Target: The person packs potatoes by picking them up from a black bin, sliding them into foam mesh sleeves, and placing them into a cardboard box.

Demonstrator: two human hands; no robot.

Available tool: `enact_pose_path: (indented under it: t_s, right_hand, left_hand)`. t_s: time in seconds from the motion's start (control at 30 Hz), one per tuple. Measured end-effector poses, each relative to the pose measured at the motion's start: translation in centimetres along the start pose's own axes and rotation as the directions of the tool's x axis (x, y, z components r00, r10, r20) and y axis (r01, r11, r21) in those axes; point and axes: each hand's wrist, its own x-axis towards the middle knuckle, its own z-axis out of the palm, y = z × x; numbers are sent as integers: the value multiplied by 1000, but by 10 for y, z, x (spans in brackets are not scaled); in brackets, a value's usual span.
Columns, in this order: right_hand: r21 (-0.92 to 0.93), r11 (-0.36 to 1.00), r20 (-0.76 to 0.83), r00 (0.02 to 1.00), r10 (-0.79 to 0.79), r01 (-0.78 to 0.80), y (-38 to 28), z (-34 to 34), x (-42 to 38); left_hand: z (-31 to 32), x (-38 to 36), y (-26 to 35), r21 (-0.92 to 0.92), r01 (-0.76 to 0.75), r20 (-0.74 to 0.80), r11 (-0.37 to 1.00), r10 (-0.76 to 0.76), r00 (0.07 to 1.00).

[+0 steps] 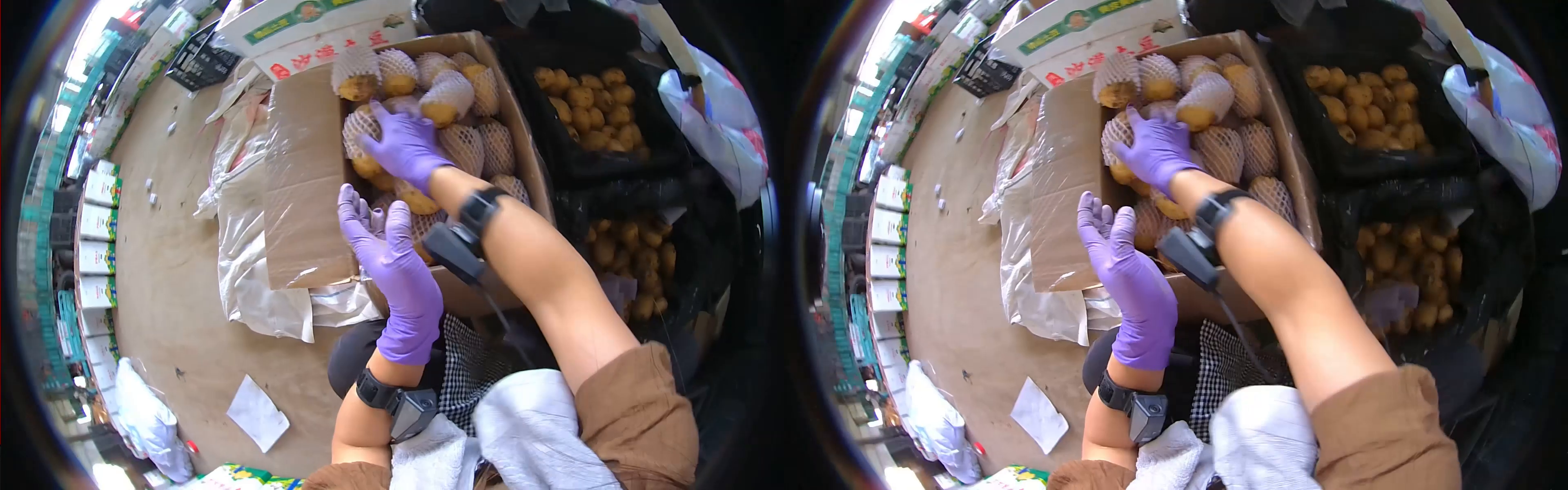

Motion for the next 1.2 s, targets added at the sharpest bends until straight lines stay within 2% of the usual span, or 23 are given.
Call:
enact_pose_path:
  t_s: [0.07,0.1,0.13,0.2,0.23,0.27,0.33,0.37,0.43,0.47,0.5,0.57,0.67,0.7,0.73,0.8,0.87,0.9,0.93,1.0,1.07,1.1,1.2]
  right_hand:
    - [7,996,-13,996,85,-85,-5,17,13]
    - [30,1000,-69,998,8,-6,4,20,14]
    - [103,989,163,979,-119,104,22,-3,28]
    - [345,912,-62,975,-213,222,58,-72,-5]
    - [227,844,-370,845,-387,486,93,-103,-22]
    - [240,846,-469,820,-328,476,117,-140,-57]
    - [265,914,-530,838,-129,308,175,-201,-128]
    - [372,928,-456,877,151,34,197,-223,-172]
    - [275,936,-303,904,300,-219,275,-220,-252]
    - [-123,965,-158,964,213,-233,295,-216,-287]
    - [-218,890,140,889,435,-401,278,-218,-307]
    - [-589,794,483,722,496,-151,296,-197,-334]
    - [-718,694,572,613,545,52,320,-174,-344]
    - [-729,681,552,647,527,67,354,-161,-349]
    - [-639,753,479,682,552,-161,316,-190,-334]
    - [-535,815,413,773,482,-222,306,-211,-314]
    - [-119,940,392,855,341,-320,257,-240,-298]
    - [141,918,369,880,300,-372,227,-248,-300]
    - [391,835,334,905,264,-388,198,-249,-310]
    - [595,692,385,900,202,-410,161,-241,-333]
    - [551,633,503,821,268,-544,140,-240,-348]
    - [522,720,352,884,307,-458,137,-235,-354]
    - [722,569,215,909,356,-394,148,-225,-366]
  left_hand:
    - [5,1,5,8,45,-34,999,-45,998]
    - [6,4,3,-17,56,-22,998,-56,998]
    - [2,3,0,-30,87,-2,996,-87,996]
    - [4,-4,1,-157,111,61,981,-103,993]
    - [7,-10,6,-191,127,91,973,-111,990]
    - [6,-15,8,-176,146,119,973,-126,985]
    - [2,-25,9,-185,178,230,966,-134,964]
    - [4,-31,7,-150,166,250,975,-125,960]
    - [11,-42,6,-115,232,356,966,-178,917]
    - [13,-47,6,-88,261,407,961,-205,890]
    - [15,-51,2,-47,275,466,960,-222,857]
    - [27,-64,2,11,310,516,951,-271,812]
    - [36,-74,-8,126,256,608,958,-279,744]
    - [40,-78,-10,164,242,626,956,-290,723]
    - [45,-83,-10,200,225,639,954,-301,708]
    - [50,-89,-18,275,117,723,954,-286,629]
    - [59,-102,-18,349,79,781,934,-336,527]
    - [65,-106,-21,273,-120,904,954,-212,372]
    - [71,-123,-16,259,-153,924,954,-199,326]
    - [69,-148,-22,308,307,905,900,-377,198]
    - [66,-154,-33,318,272,921,908,-364,140]
    - [64,-156,-39,346,333,896,877,-414,160]
    - [59,-157,-42,425,426,864,799,-498,73]
